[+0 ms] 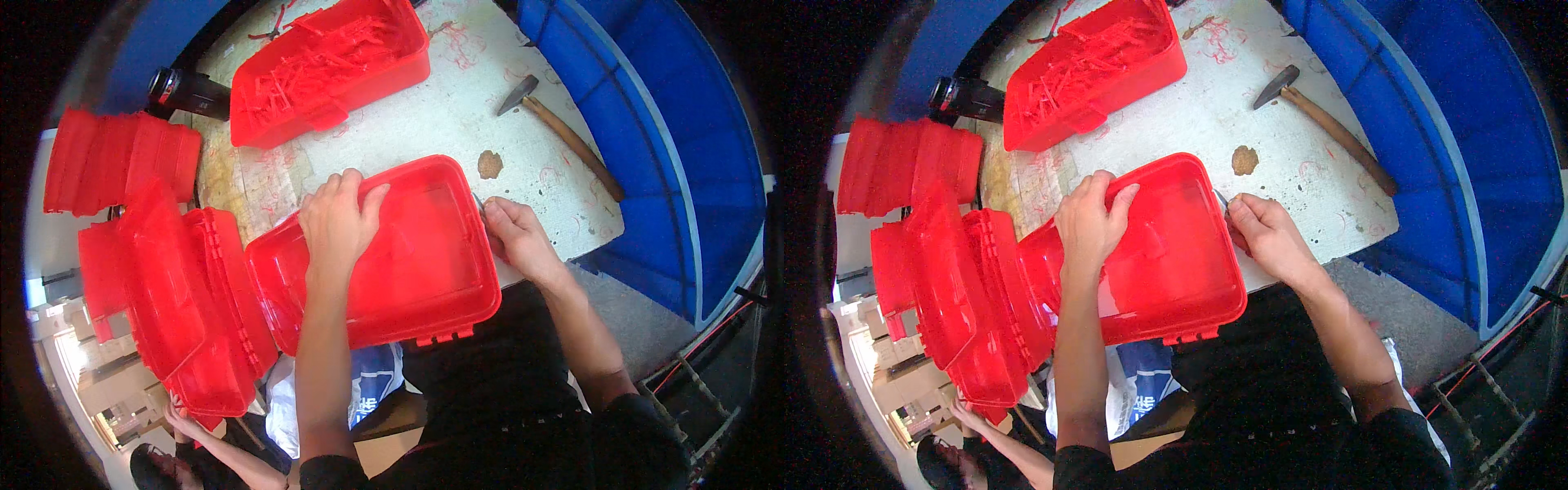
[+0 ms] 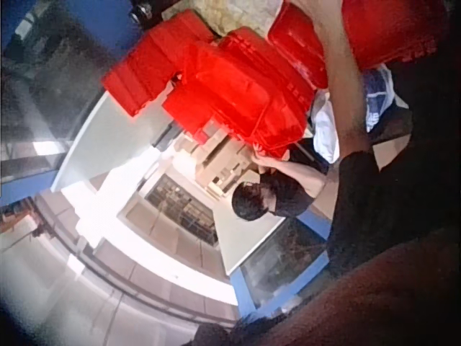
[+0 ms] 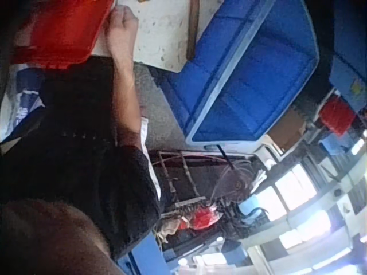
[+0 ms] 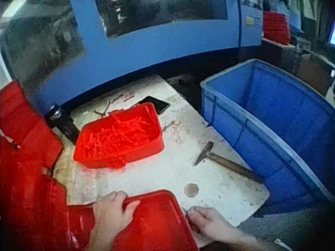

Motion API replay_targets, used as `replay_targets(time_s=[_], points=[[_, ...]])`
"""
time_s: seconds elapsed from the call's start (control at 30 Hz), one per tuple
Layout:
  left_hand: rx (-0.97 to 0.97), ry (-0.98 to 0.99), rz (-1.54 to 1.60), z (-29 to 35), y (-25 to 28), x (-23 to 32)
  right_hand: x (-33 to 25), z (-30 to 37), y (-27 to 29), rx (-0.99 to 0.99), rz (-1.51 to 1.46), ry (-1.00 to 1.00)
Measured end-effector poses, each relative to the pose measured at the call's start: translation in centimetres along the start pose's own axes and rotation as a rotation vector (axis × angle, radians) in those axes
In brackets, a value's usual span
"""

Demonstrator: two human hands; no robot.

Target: The person repeatedly picks up red plastic containers and uses a small handheld blade to trim excess plastic flash from the rims and edges. They rotate each container to access different sides, then place the trimmed pieces into a blue bin. The process is repeated for multiple identical containers.

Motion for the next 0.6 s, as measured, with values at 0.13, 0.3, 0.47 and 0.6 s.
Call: replay_targets(time_s=[0.13,0.3,0.47,0.6], points=[[-0.051,0.012,-0.023,-0.4,-0.1,-0.1,-0.1,-0.1,0.1,0.006,0.123,-0.006],[-0.032,0.000,-0.051,-0.3,-0.3,0.0,0.5,1.5,0.2,-0.057,0.057,-0.037],[-0.018,0.001,-0.048,-0.4,-0.4,-0.1,1.9,3.8,0.3,-0.061,0.122,-0.091],[-0.025,0.004,-0.058,-0.4,-0.5,-0.4,3.5,7.2,0.7,-0.036,0.240,-0.038]])
Point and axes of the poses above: each hand's wrist, its own z-axis away from the middle knuckle, its own y-axis out of the back of the hand, x = y × z, the point moved 1 cm from there along -z, towards the middle knuckle, and after that the axes turned 1 degree about -x, right-handed, at the moved point
